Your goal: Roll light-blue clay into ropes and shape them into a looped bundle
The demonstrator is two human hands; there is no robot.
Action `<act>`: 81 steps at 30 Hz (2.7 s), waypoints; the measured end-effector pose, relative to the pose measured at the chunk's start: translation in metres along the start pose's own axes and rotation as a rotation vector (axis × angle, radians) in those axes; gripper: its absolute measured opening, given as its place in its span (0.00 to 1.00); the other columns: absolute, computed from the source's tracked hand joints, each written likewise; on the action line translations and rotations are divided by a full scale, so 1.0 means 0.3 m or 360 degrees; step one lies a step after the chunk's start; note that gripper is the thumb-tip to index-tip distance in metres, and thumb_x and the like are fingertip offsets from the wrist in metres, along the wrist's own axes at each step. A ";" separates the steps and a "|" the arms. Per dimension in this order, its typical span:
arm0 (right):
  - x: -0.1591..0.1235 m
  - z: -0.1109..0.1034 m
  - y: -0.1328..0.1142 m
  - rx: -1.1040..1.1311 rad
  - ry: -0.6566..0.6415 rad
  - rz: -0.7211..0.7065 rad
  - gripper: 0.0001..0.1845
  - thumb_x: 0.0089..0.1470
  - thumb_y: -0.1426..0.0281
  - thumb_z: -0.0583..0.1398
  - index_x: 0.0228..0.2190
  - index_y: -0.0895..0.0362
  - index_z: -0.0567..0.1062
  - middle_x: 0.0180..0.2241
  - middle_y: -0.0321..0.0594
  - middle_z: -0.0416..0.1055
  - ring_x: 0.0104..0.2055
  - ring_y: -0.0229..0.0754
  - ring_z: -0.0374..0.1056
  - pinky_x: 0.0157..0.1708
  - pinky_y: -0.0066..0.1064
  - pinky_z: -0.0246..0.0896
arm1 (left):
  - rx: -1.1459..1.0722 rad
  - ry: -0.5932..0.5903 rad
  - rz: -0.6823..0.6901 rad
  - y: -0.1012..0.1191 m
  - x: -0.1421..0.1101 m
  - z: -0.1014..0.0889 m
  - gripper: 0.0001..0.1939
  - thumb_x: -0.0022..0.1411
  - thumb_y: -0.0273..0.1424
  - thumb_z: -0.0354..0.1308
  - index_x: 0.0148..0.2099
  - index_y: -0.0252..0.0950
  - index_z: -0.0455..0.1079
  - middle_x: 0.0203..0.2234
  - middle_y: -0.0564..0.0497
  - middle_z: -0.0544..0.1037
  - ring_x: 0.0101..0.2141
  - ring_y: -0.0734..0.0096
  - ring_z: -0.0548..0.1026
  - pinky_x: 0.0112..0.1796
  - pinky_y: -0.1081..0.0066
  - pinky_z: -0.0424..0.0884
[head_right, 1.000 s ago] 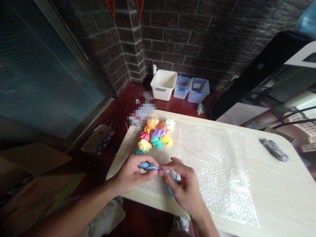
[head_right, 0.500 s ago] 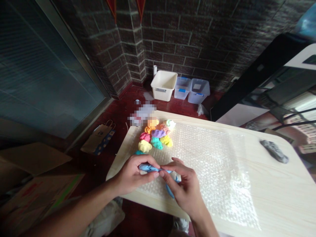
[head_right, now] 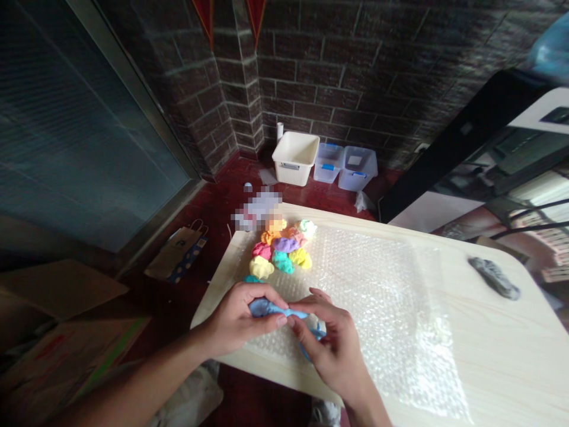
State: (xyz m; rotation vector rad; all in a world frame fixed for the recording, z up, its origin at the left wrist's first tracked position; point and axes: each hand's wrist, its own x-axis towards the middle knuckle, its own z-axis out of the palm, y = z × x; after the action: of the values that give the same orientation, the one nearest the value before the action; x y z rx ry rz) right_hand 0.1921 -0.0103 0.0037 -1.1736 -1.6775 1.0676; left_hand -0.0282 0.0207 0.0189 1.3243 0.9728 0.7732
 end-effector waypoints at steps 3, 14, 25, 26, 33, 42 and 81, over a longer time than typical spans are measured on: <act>-0.001 0.000 0.006 0.0063 0.0023 -0.0006 0.14 0.62 0.72 0.69 0.46 0.41 0.85 0.42 0.34 0.86 0.43 0.46 0.82 0.70 0.52 0.54 | 0.0012 -0.0026 -0.0007 0.009 0.001 -0.006 0.15 0.60 0.38 0.71 0.41 0.29 0.81 0.30 0.46 0.82 0.30 0.73 0.73 0.30 0.75 0.66; 0.000 -0.002 0.004 0.0042 0.0108 -0.0024 0.13 0.60 0.67 0.71 0.46 0.42 0.86 0.42 0.38 0.87 0.47 0.50 0.83 0.68 0.52 0.61 | -0.0056 -0.0053 0.0067 -0.013 0.009 -0.002 0.15 0.61 0.39 0.71 0.41 0.30 0.81 0.27 0.50 0.79 0.27 0.77 0.69 0.28 0.76 0.61; 0.019 0.005 -0.030 0.0127 0.0154 -0.0135 0.11 0.61 0.68 0.70 0.44 0.43 0.87 0.41 0.38 0.87 0.43 0.46 0.82 0.62 0.44 0.68 | -0.0424 -0.0163 -0.0042 -0.014 0.009 0.004 0.22 0.64 0.44 0.69 0.50 0.31 0.75 0.31 0.50 0.78 0.27 0.74 0.76 0.31 0.73 0.73; 0.019 0.007 -0.030 0.0119 0.0159 -0.0132 0.11 0.61 0.68 0.71 0.45 0.43 0.87 0.42 0.38 0.87 0.44 0.46 0.82 0.62 0.45 0.68 | -0.0414 -0.0144 -0.0036 -0.019 0.010 0.005 0.21 0.64 0.44 0.69 0.46 0.31 0.76 0.29 0.51 0.77 0.26 0.74 0.75 0.30 0.74 0.73; 0.020 0.009 -0.011 -0.0037 0.0051 -0.0052 0.10 0.62 0.65 0.70 0.46 0.43 0.87 0.41 0.39 0.87 0.44 0.50 0.84 0.67 0.53 0.62 | -0.0275 -0.0069 0.0014 -0.023 0.001 -0.005 0.16 0.64 0.40 0.69 0.44 0.31 0.79 0.29 0.50 0.79 0.27 0.75 0.75 0.29 0.76 0.71; 0.025 0.004 -0.015 0.0046 0.0027 -0.0122 0.11 0.63 0.68 0.69 0.46 0.42 0.87 0.42 0.38 0.87 0.43 0.47 0.82 0.64 0.48 0.63 | -0.0403 -0.0158 -0.0045 -0.014 0.004 -0.005 0.18 0.63 0.41 0.70 0.46 0.31 0.75 0.32 0.49 0.78 0.28 0.73 0.78 0.32 0.73 0.75; 0.019 0.008 -0.038 -0.0004 0.0054 -0.0064 0.09 0.64 0.66 0.67 0.45 0.46 0.86 0.41 0.39 0.86 0.40 0.47 0.81 0.69 0.54 0.56 | 0.0016 -0.0044 0.0037 -0.012 0.000 -0.013 0.17 0.65 0.42 0.67 0.42 0.31 0.79 0.28 0.48 0.80 0.29 0.70 0.76 0.30 0.74 0.70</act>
State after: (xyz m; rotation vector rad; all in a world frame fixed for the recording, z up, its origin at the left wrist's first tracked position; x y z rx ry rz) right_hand 0.1854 -0.0075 0.0144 -1.1489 -1.6698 1.0160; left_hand -0.0320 0.0220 0.0154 1.3537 0.9415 0.7667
